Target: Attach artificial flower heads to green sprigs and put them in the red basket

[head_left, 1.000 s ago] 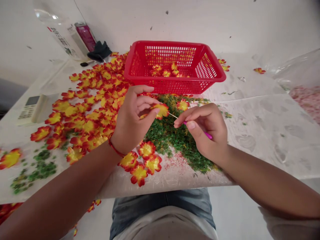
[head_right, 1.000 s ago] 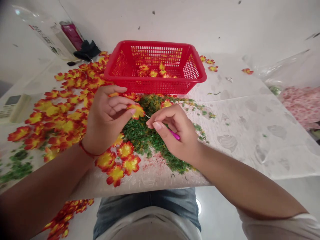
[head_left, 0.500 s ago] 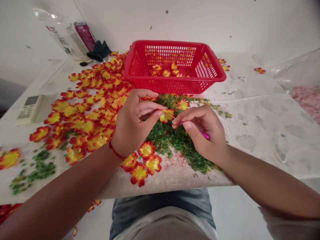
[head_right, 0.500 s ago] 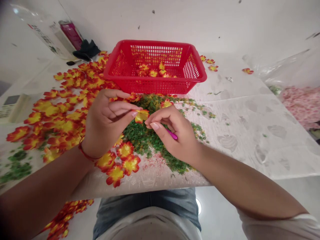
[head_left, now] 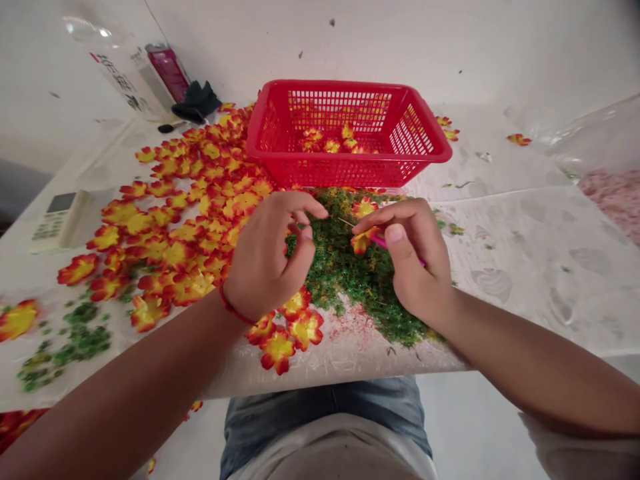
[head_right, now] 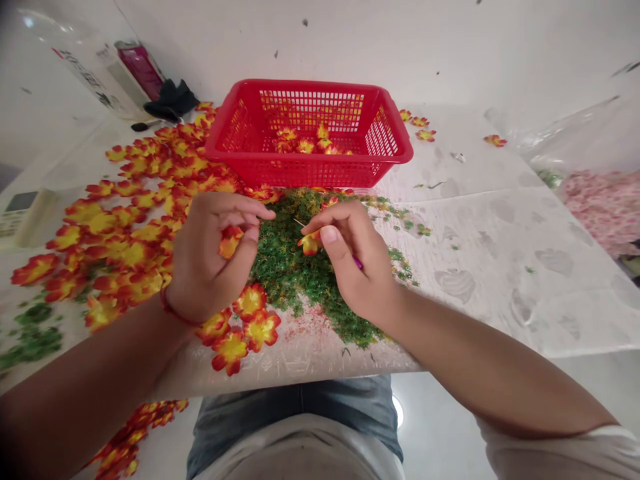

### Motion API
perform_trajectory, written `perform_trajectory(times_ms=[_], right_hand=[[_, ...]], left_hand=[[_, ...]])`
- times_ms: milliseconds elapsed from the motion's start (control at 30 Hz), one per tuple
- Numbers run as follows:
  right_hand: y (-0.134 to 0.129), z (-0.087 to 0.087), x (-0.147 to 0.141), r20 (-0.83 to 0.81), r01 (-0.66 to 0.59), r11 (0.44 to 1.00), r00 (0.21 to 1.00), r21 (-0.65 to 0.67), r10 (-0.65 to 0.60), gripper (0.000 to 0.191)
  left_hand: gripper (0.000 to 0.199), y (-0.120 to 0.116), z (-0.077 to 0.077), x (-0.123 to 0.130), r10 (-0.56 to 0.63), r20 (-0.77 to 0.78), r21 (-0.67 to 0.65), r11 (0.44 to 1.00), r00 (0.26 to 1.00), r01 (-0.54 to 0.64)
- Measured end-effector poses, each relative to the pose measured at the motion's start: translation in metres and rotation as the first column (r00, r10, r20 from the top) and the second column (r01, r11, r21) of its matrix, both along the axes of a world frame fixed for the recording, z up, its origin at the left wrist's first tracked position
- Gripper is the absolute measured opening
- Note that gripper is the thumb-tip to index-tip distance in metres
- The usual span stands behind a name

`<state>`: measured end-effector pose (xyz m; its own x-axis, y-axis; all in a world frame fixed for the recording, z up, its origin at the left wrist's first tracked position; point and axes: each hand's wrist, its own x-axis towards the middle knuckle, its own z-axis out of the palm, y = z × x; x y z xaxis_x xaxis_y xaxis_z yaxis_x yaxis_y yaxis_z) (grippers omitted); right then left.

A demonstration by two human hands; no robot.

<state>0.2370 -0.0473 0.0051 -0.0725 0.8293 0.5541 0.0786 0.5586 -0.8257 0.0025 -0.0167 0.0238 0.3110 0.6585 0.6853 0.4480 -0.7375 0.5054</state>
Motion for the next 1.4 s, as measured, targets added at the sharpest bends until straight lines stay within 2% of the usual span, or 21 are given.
perform_trajectory(times_ms=[67,133,200,300,467,600,800,1067,1233,1400], right_hand=[[0.001,0.000,-0.001,-0.023,0.040,0.999,0.999,0.013,-0.039,0.013],[0.002,-0.001,-0.001,-0.012,0.069,0.997,0.998,0.033,-0.068,0.013],[0.003,-0.001,-0.002,-0.005,0.087,0.995,0.996,0.040,-0.086,0.012],[0.003,0.001,-0.004,-0.011,0.108,0.993,0.994,0.035,-0.108,0.013],[0.003,0.004,-0.004,-0.011,0.108,0.993,0.994,0.041,-0.108,0.012],[0.002,0.004,-0.003,-0.001,0.066,0.996,0.998,0.066,-0.066,0.006],[0.000,0.005,-0.002,0.024,0.047,0.998,0.999,0.049,-0.049,0.008],[-0.003,0.007,-0.002,0.043,0.033,0.998,0.998,0.051,-0.035,0.008],[-0.003,0.007,-0.002,0.038,-0.006,0.997,0.999,0.079,0.003,0.004],[-0.004,0.008,-0.001,0.038,0.048,0.998,0.998,0.041,-0.049,0.006]], left_hand=[[0.041,0.010,-0.001,-0.005,0.181,-0.133,0.119,0.979,0.974,-0.166],[0.050,0.019,-0.006,-0.010,0.291,-0.277,0.176,0.952,0.916,-0.249],[0.056,0.025,-0.013,-0.012,0.373,-0.359,0.182,0.927,0.856,-0.328],[0.058,0.028,-0.018,-0.012,0.458,-0.400,0.149,0.887,0.794,-0.437],[0.045,0.026,-0.001,-0.009,0.416,-0.486,-0.011,0.876,0.769,-0.482],[0.040,0.029,0.008,-0.011,0.415,-0.479,-0.029,0.873,0.773,-0.487],[0.048,0.029,0.000,-0.015,0.426,-0.541,0.019,0.869,0.726,-0.495],[0.033,0.036,-0.002,-0.022,0.398,-0.491,-0.003,0.889,0.775,-0.458],[0.039,0.036,-0.002,-0.020,0.431,-0.556,0.026,0.863,0.710,-0.504],[0.037,0.038,-0.002,-0.023,0.422,-0.488,-0.001,0.875,0.764,-0.484]])
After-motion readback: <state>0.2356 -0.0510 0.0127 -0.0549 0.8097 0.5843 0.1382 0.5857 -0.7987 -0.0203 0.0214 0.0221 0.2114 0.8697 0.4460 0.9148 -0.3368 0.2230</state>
